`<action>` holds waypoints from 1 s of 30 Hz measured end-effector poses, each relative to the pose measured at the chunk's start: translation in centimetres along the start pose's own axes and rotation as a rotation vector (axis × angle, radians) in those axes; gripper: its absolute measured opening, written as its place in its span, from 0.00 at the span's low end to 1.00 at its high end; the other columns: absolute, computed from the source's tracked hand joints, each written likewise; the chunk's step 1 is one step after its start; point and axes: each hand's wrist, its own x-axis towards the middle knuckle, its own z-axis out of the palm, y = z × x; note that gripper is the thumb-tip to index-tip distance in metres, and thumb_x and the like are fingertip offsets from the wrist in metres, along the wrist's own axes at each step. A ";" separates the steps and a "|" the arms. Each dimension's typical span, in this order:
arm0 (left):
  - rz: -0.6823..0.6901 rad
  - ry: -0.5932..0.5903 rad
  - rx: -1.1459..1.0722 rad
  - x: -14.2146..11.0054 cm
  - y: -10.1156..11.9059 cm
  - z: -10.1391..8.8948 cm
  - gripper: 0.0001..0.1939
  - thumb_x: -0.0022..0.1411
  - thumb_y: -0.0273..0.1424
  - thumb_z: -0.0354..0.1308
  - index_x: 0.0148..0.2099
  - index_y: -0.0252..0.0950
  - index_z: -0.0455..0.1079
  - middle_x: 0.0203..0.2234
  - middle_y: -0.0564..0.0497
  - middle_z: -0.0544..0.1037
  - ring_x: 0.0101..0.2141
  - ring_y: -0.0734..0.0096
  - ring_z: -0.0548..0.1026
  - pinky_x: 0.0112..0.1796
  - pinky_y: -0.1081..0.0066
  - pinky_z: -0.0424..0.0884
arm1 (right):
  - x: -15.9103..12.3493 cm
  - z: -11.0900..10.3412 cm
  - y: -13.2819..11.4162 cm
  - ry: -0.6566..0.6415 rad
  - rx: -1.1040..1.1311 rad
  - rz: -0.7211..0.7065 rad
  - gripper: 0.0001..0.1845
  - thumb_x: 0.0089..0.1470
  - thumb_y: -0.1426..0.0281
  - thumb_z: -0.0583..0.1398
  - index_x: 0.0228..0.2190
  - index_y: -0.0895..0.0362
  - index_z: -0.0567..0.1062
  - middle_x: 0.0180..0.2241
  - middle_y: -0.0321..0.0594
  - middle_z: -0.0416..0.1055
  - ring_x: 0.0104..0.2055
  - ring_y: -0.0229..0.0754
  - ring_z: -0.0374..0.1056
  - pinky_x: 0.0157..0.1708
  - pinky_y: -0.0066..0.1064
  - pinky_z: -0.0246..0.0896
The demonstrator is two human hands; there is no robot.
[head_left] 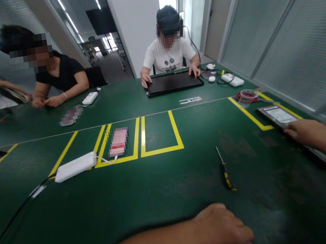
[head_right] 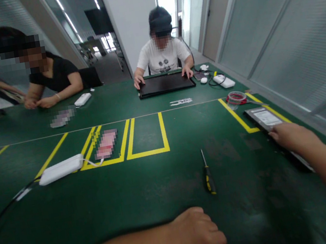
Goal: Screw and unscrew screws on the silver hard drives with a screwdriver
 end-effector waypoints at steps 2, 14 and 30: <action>-0.004 -0.008 -0.006 0.1 0.0 -0.1 0.12 0.65 0.39 0.54 0.33 0.38 0.63 0.26 0.57 0.77 0.28 0.72 0.74 0.27 0.66 0.54 | -0.5 -0.1 -0.4 0.018 -0.001 0.037 0.22 0.59 0.59 0.49 0.40 0.58 0.76 0.46 0.56 0.74 0.45 0.55 0.72 0.40 0.41 0.66; -0.004 -0.013 -0.023 0.0 0.0 0.1 0.11 0.65 0.39 0.54 0.34 0.38 0.64 0.26 0.57 0.77 0.29 0.71 0.75 0.27 0.66 0.55 | 0.4 -0.4 -1.0 -0.026 0.030 0.133 0.20 0.57 0.62 0.50 0.38 0.61 0.75 0.46 0.61 0.74 0.45 0.57 0.73 0.36 0.38 0.68; -0.006 -0.020 -0.002 0.0 0.1 -0.1 0.11 0.64 0.39 0.55 0.33 0.38 0.64 0.26 0.57 0.78 0.28 0.70 0.76 0.27 0.66 0.56 | -3.3 3.8 -0.2 0.204 -0.105 -0.301 0.17 0.58 0.65 0.49 0.33 0.58 0.76 0.37 0.53 0.71 0.37 0.52 0.69 0.42 0.42 0.64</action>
